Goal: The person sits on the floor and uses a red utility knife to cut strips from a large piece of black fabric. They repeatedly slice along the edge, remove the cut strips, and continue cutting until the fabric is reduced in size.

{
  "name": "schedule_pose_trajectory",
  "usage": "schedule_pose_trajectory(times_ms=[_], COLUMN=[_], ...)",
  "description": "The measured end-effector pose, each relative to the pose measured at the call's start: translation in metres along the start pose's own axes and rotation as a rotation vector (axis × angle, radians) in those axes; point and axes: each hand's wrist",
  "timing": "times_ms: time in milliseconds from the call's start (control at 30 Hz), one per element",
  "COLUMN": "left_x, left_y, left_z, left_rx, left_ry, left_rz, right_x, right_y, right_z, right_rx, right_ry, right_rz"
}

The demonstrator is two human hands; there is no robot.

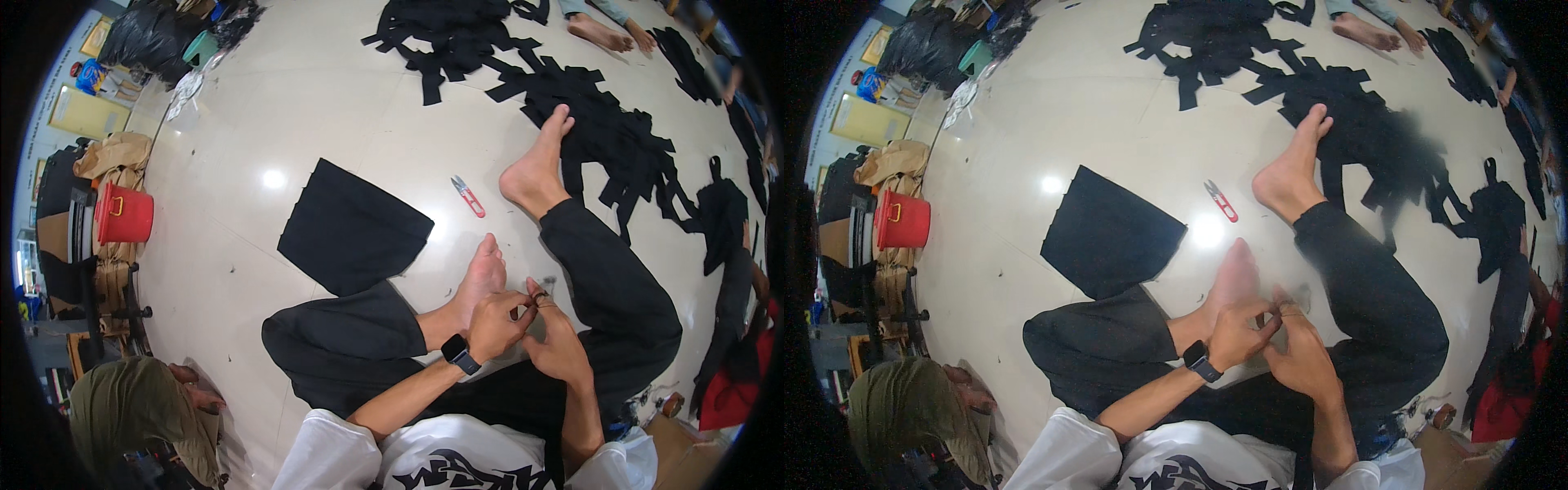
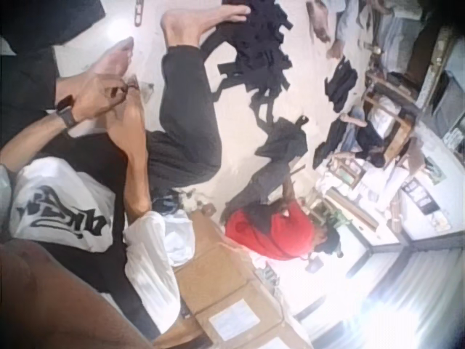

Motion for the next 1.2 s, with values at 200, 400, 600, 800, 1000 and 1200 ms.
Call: schedule_pose_trajectory(times_ms=[200,400,600,800,1000,1200], left_x=[0.016,0.021,0.009,0.002,0.001,0.012], left_y=[-0.021,-0.019,-0.016,-0.002,-0.014,-0.031], left_z=[0.006,0.012,-0.015,-0.013,-0.016,-0.008], left_rx=[-0.135,-0.225,-0.010,-0.180,-0.030,-0.142], left_ry=[0.083,0.002,0.067,-0.217,-0.100,-0.001], left_rz=[0.175,0.023,-0.061,0.098,0.072,0.010], right_x=[0.003,-0.006,-0.008,-0.004,0.006,0.009], right_y=[0.003,0.019,0.019,0.016,0.017,0.004], right_z=[0.003,-0.007,-0.004,-0.006,-0.018,-0.010], right_rx=[-0.034,-0.060,0.226,0.183,-0.047,-0.122], right_ry=[0.068,0.065,-0.194,0.126,0.127,0.113], right_rz=[0.323,0.151,0.338,0.084,0.178,0.186])
Point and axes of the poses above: each hand's wrist, its own z-axis away from the middle knuckle, its own x-axis out of the palm, y = z × x, and after that the axes turned 14 degrees about x, right-handed
